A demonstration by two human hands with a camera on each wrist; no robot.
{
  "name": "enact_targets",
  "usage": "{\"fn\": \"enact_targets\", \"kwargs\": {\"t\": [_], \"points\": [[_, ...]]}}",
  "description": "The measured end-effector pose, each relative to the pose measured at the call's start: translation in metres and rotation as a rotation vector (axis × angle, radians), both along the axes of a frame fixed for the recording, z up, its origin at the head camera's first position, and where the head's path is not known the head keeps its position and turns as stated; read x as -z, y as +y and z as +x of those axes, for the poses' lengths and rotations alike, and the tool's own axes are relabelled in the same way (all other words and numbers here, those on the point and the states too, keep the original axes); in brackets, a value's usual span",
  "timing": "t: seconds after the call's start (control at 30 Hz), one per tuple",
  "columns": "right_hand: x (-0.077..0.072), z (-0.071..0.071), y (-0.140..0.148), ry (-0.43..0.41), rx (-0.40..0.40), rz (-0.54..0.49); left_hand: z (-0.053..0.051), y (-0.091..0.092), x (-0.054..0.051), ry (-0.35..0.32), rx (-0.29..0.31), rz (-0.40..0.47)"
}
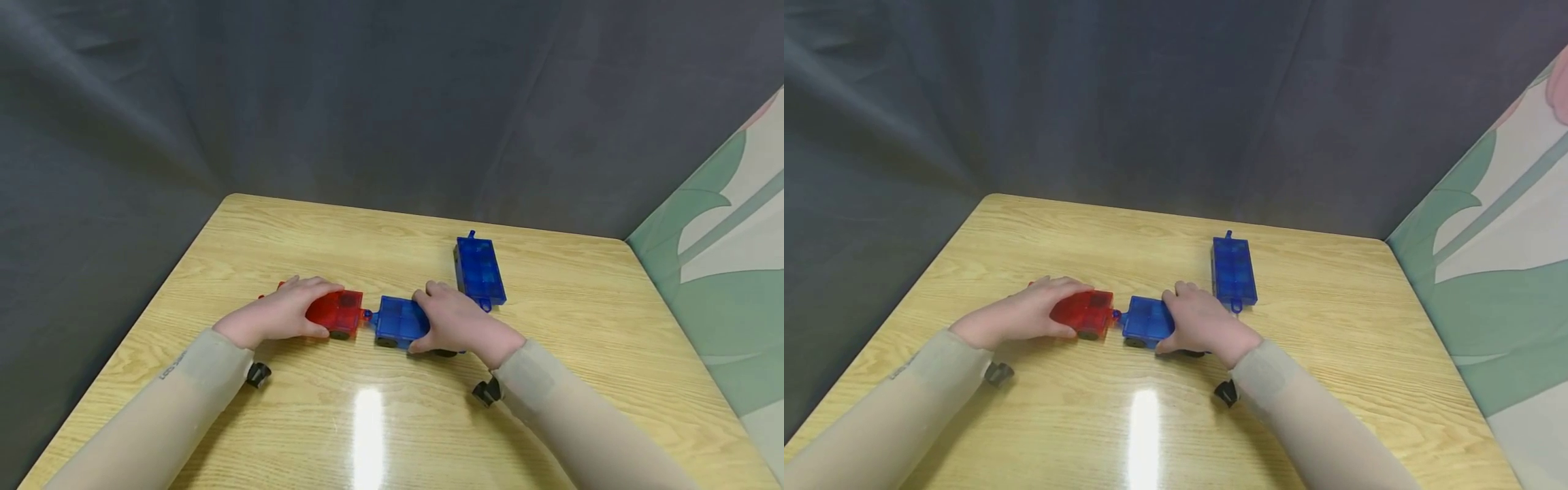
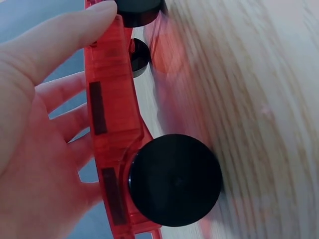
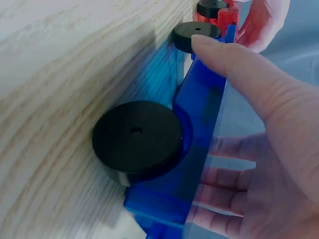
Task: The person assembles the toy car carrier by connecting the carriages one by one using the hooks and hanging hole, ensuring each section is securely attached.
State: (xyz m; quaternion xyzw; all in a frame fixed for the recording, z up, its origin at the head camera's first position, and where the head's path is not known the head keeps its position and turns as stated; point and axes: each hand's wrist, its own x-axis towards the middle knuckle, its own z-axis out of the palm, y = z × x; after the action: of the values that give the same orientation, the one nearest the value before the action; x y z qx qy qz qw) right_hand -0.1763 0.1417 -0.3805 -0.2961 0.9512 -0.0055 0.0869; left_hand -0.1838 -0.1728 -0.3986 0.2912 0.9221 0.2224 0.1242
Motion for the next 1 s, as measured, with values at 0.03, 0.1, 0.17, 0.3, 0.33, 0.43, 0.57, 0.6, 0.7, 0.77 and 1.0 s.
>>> {"fn": "enact_targets", "kwargs": {"t": [0.03,0.1,0.17,0.3,0.33,0.43,0.57,0.6,0.7,0.77,1.0], "points": [[0.001,0.001,0.001,-0.005,0.004,-0.006,0.0,0.001,0.0,0.001,-0.001,-0.004],[0.003,0.002,0.004,-0.02,0.016,-0.034,0.001,0.001,0.0,0.003,-0.001,-0.01],[0.006,0.005,0.008,-0.039,0.03,-0.066,0.001,0.001,0.0,0.003,0.0,-0.015],[0.008,0.009,0.017,-0.067,0.057,-0.13,0.001,-0.005,0.002,0.003,-0.012,-0.019],[0.009,0.01,0.019,-0.073,0.065,-0.143,0.001,-0.008,0.002,0.004,-0.018,-0.021],[0.012,0.012,0.026,-0.099,0.083,-0.195,0.001,-0.017,0.003,0.009,-0.038,-0.027],[0.016,0.013,0.033,-0.164,0.108,-0.282,0.004,-0.02,-0.002,0.03,-0.06,-0.041],[0.017,0.013,0.034,-0.179,0.111,-0.304,0.005,-0.018,-0.005,0.04,-0.062,-0.046],[0.019,0.012,0.035,-0.201,0.109,-0.36,0.008,0.002,-0.017,0.067,-0.05,-0.048],[0.02,0.011,0.037,-0.202,0.109,-0.385,0.009,0.025,-0.025,0.087,-0.008,-0.033],[0.004,0.011,0.057,-0.194,0.15,-0.43,0.006,0.105,-0.022,0.125,0.146,-0.053]]}}
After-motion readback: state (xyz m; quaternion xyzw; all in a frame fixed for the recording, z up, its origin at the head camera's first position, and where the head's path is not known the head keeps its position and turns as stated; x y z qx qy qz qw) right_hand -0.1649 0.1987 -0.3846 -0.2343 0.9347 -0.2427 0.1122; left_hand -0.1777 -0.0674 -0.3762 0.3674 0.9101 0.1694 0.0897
